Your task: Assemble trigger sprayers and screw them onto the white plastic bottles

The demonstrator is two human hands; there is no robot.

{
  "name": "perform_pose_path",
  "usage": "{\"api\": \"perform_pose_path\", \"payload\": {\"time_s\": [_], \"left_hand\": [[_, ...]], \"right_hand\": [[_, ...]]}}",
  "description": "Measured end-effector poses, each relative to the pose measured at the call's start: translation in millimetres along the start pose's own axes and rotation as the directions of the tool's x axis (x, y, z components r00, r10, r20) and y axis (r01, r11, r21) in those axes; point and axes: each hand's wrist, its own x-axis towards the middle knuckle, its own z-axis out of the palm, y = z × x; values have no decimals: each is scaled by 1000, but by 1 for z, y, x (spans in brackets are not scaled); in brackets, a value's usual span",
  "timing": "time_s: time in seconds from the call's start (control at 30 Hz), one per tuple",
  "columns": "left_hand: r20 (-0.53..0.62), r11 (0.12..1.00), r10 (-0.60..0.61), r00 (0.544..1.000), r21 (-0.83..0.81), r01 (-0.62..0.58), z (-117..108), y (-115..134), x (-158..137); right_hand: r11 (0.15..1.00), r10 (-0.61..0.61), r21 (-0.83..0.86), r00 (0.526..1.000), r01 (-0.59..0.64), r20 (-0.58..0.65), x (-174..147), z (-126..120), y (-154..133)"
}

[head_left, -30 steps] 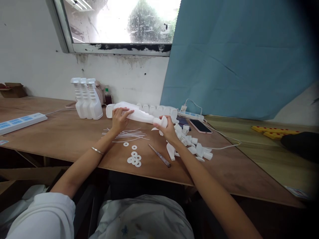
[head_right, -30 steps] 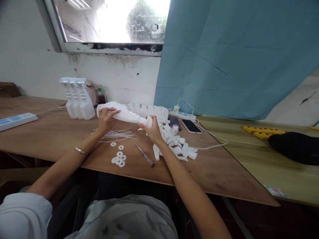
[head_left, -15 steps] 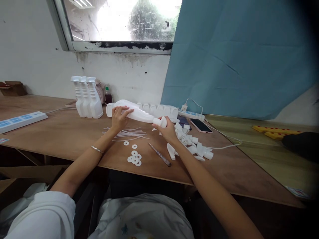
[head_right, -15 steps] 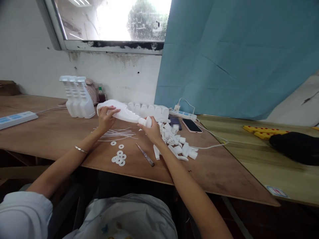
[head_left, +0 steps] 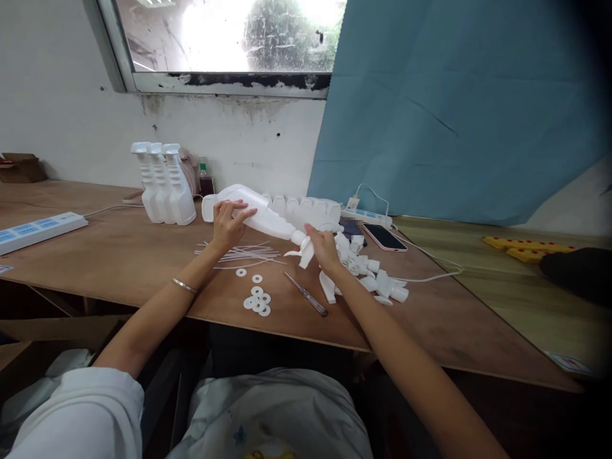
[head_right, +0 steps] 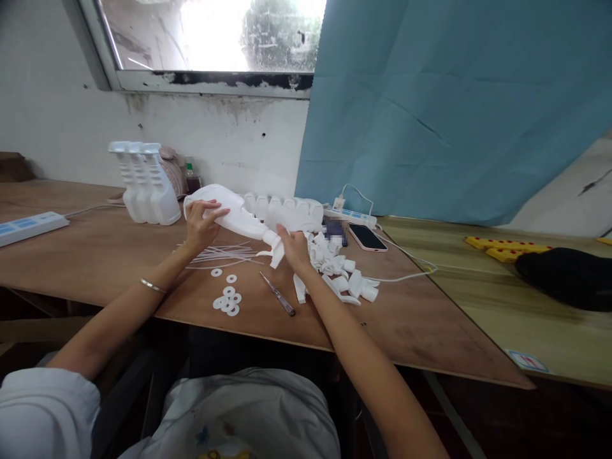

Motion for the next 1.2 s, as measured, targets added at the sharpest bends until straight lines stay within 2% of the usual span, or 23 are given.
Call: {"api": "perform_pose_path", "payload": {"time_s": [0.07, 0.13, 0.23, 0.3, 0.37, 0.43, 0.5, 0.57, 0.6, 0.67, 0.8, 0.9, 1.07, 1.2], "left_hand": [[-9, 1000, 21, 1000, 13, -21, 0, 1, 1], [-25, 999, 37, 999, 23, -36, 0, 2, 2], [-39, 999, 33, 999, 27, -32, 0, 3, 2], [-51, 999, 23, 998, 24, -22, 0, 2, 2], [-58, 1000, 10, 998, 17, -9, -1, 1, 2], [-47, 1000, -10, 999, -2, 10, -1, 0, 2], [-34, 999, -33, 999, -25, 32, -1, 0, 2], [-30, 998, -41, 999, -44, 40, -1, 0, 3], [-30, 998, -40, 999, -48, 39, -1, 0, 3], [-28, 998, -35, 999, -53, 34, -1, 0, 3], [-19, 997, -48, 999, -65, 47, -3, 0, 3], [-19, 998, -50, 999, -35, 49, -3, 0, 3], [-59, 999, 21, 998, -35, -24, -1, -2, 2], [-22, 999, 23, 999, -21, -24, -2, -2, 3]], "right_hand": [[981, 129, 142, 992, -130, 16, 2, 1, 0], [956, 142, 255, 990, -143, 21, 3, 3, -3], [948, -14, 319, 1000, 9, 15, 1, 4, -9], [964, -133, 228, 991, 133, -17, -1, 3, -11], [975, -189, 112, 981, 194, -48, -3, 3, -11], [982, -133, 128, 991, 136, -33, -5, 3, -10], [969, 8, 247, 999, -18, 41, -5, 5, -10], [921, 149, 341, 979, -190, 142, -6, 6, -12], [902, 185, 362, 968, -237, 171, -6, 7, -13], [895, 183, 378, 967, -237, 175, -7, 8, -15], [951, 20, 307, 996, -47, 91, -7, 8, -16], [980, -34, 197, 997, 20, 69, -7, 6, -14], [964, 59, 246, 981, -105, 187, -11, 4, -18], [911, 140, 354, 967, -211, 214, -13, 3, -22]]}}
